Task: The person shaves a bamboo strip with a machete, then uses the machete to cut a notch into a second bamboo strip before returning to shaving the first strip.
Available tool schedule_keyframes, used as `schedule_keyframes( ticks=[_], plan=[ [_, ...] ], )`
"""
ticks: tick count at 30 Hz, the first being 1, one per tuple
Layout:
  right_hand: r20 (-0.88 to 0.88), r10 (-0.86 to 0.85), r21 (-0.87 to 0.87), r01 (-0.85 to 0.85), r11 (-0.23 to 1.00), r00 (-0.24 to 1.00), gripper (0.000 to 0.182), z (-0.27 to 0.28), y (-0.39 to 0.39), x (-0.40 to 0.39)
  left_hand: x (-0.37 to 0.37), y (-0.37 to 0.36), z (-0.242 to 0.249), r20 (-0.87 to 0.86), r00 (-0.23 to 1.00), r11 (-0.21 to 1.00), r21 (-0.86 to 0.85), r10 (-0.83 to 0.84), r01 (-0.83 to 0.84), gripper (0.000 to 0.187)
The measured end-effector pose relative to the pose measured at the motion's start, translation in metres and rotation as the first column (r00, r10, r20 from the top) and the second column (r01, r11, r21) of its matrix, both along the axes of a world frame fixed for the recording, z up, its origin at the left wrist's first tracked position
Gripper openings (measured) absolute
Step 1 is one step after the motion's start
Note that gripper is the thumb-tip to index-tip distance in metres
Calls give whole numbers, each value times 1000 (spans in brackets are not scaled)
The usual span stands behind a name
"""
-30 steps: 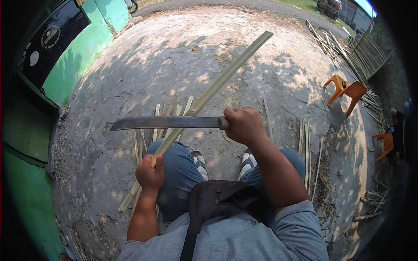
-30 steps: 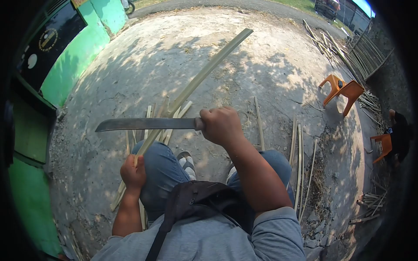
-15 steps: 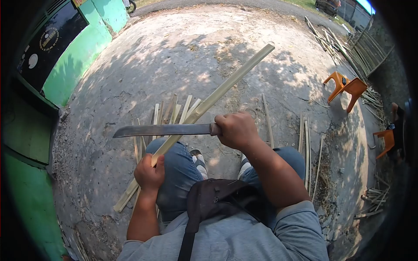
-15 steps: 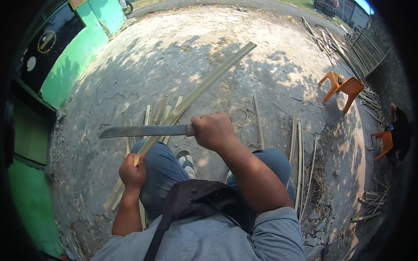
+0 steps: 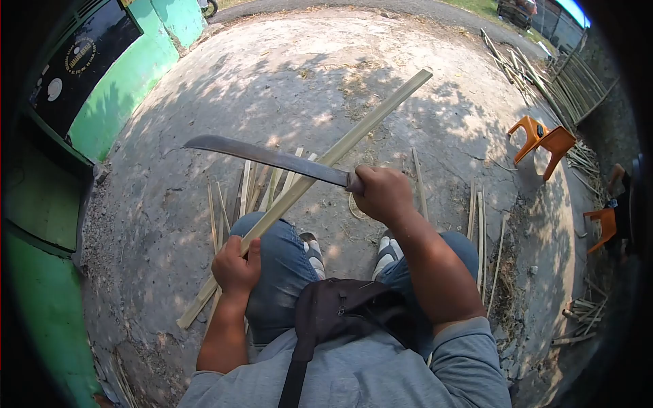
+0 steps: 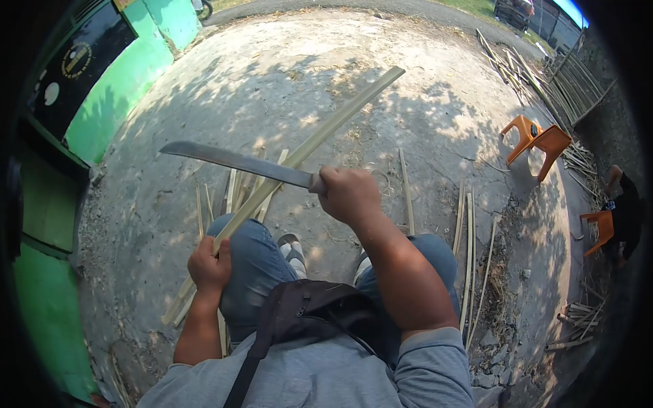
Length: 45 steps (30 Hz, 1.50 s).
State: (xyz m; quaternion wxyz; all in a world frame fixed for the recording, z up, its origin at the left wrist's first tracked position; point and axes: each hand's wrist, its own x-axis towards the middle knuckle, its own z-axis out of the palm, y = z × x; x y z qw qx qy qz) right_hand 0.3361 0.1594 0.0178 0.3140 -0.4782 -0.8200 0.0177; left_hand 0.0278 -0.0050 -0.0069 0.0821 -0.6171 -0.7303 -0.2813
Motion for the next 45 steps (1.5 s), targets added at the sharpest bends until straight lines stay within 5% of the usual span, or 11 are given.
schedule_keyframes(
  ticks=[3, 6, 11, 15, 21, 25, 29, 34, 45],
  plan=[
    [170, 131, 73, -145, 987, 977, 18, -2, -7, -17, -3, -2, -3, 24, 1000, 1000, 13, -15, 15, 54],
    [112, 166, 73, -175, 982, 980, 22, 3, 0, -8, -8, -5, -4, 40, 999, 999, 12, -31, 31, 54],
    [-71, -181, -58, 177, 982, 981, 27, 3, 28, 25, -8, -4, -4, 86, 996, 1000, 26, -4, 1, 54],
    [-206, -312, -67, 305, 950, 927, 22, 4, 27, 38, -4, -2, -1, 113, 993, 1000, 11, -16, 14, 54],
    [-241, -73, 58, 90, 994, 968, 23, 9, 4, 7, -13, -3, -11, 193, 981, 1000, 6, -22, 22, 58],
    [21, 137, 213, -139, 967, 990, 21, 6, -4, -7, -14, -3, -14, 241, 970, 997, 80, -19, 0, 58],
    [38, 88, 171, -93, 981, 995, 18, 4, 9, 7, -10, -5, -8, 219, 976, 1000, 26, 11, -17, 59],
    [-180, -151, -23, 149, 989, 972, 24, 7, 22, 25, -4, -2, -4, 222, 975, 999, 4, 31, -32, 58],
    [43, 28, 33, -29, 999, 999, 20, 25, -11, 0, -3, -4, -9, 148, 988, 999, 26, 40, -44, 58]
  ],
)
